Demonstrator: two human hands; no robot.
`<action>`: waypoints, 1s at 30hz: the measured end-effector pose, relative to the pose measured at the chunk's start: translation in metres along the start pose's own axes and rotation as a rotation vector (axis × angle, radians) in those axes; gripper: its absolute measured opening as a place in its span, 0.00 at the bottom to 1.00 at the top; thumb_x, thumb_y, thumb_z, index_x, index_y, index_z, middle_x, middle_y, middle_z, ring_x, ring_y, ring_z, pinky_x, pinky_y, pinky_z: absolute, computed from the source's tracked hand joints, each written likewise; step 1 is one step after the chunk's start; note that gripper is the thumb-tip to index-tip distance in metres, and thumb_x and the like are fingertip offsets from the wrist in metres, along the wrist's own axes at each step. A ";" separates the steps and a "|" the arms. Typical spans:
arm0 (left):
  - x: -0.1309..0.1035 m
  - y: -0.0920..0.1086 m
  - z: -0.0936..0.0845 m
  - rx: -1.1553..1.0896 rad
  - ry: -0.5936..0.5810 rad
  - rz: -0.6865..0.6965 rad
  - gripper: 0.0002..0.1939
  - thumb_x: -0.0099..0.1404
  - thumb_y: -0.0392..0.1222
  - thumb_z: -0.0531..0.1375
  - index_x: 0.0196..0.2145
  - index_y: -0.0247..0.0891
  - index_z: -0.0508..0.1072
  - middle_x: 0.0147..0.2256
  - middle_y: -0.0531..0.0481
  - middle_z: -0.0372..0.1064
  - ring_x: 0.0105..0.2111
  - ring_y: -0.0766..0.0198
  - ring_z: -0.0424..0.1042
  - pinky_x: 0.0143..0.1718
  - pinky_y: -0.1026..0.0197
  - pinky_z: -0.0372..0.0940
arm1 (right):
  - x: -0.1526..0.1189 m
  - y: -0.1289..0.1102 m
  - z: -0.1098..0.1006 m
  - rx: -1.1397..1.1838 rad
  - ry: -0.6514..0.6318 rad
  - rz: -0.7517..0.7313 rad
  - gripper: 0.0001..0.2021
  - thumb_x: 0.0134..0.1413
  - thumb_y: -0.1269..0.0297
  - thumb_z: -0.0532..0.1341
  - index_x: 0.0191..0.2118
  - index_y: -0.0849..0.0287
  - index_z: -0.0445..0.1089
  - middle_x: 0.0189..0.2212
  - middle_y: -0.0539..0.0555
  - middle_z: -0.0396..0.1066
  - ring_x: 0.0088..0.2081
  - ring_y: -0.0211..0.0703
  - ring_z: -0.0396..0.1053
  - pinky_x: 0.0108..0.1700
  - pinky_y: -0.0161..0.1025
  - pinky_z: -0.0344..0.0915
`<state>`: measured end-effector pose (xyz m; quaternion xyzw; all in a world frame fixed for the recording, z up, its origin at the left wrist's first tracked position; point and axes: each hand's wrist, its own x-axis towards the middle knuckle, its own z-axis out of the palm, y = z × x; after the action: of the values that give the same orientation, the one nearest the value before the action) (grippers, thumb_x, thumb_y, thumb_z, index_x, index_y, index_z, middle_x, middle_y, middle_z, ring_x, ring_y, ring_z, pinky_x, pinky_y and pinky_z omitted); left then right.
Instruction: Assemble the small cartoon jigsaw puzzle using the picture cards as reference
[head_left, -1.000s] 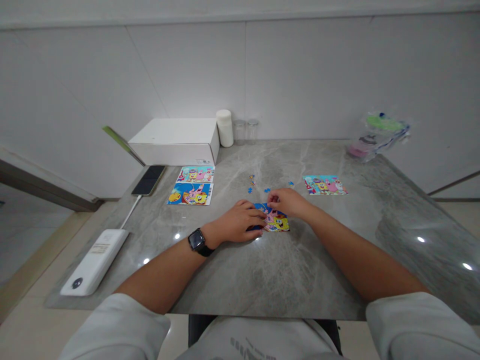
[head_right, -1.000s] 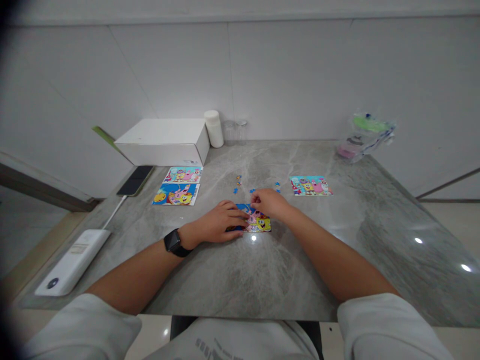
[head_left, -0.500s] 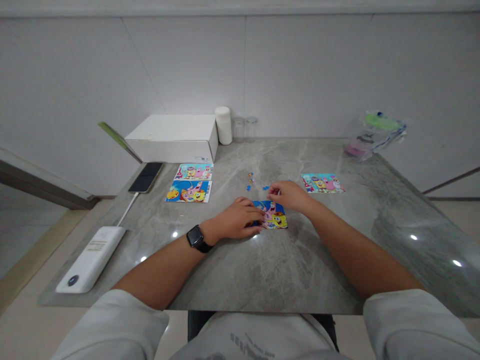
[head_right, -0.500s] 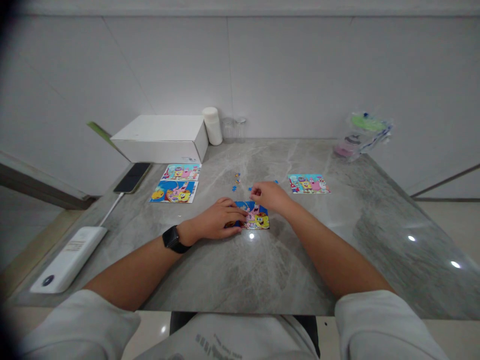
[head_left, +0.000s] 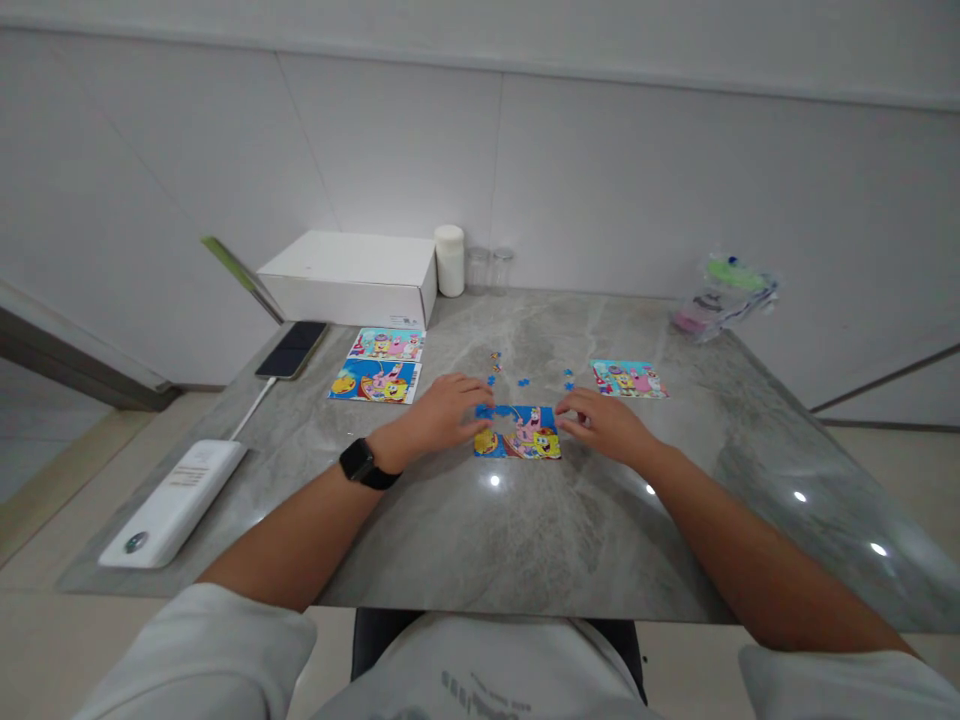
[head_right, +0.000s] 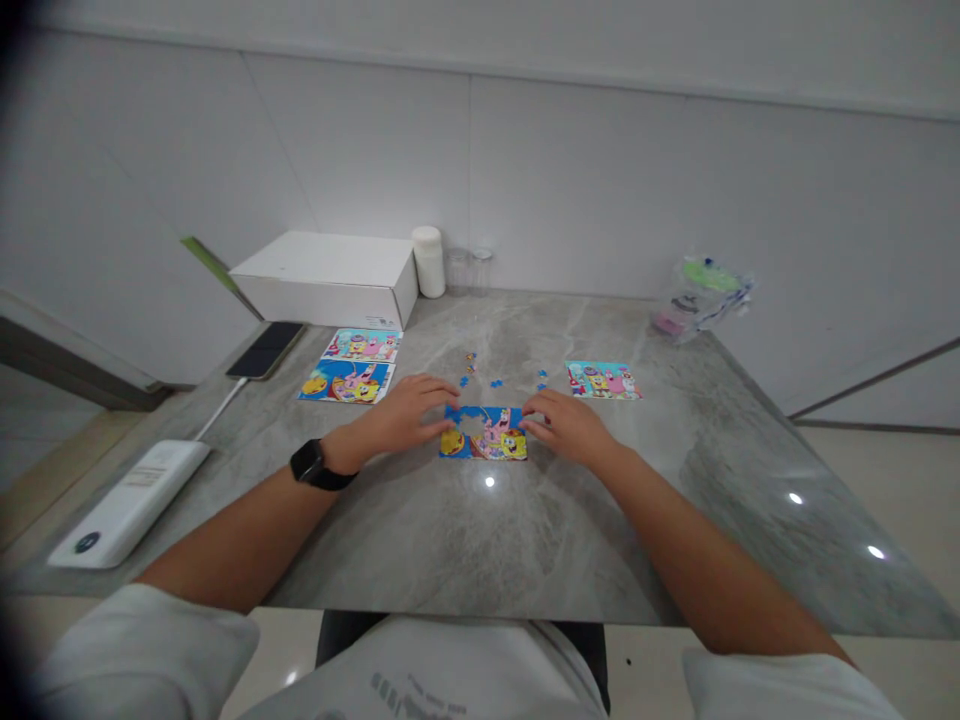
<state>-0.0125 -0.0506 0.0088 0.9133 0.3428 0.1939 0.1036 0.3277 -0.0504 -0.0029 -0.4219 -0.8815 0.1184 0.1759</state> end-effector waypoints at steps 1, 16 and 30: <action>-0.003 -0.002 -0.005 0.009 -0.017 -0.027 0.13 0.71 0.49 0.64 0.50 0.44 0.77 0.55 0.46 0.77 0.57 0.51 0.72 0.60 0.48 0.62 | -0.005 0.003 0.005 -0.012 0.004 -0.016 0.08 0.67 0.59 0.63 0.45 0.54 0.78 0.42 0.56 0.78 0.39 0.46 0.74 0.44 0.42 0.69; -0.039 -0.007 0.019 -0.021 -0.089 -0.140 0.22 0.66 0.57 0.68 0.53 0.45 0.75 0.61 0.46 0.72 0.59 0.48 0.69 0.62 0.45 0.61 | -0.018 0.004 0.028 -0.066 0.022 -0.107 0.15 0.61 0.53 0.69 0.51 0.50 0.80 0.57 0.58 0.77 0.56 0.56 0.74 0.59 0.56 0.67; -0.027 -0.004 0.016 -0.039 -0.136 -0.121 0.22 0.66 0.57 0.68 0.53 0.45 0.76 0.59 0.45 0.75 0.59 0.49 0.71 0.62 0.47 0.61 | -0.021 0.007 0.029 -0.039 0.021 -0.071 0.15 0.59 0.53 0.70 0.50 0.49 0.80 0.56 0.58 0.77 0.55 0.56 0.73 0.58 0.57 0.68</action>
<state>-0.0268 -0.0662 -0.0146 0.8998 0.3855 0.1317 0.1560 0.3327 -0.0642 -0.0360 -0.3948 -0.8962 0.0904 0.1809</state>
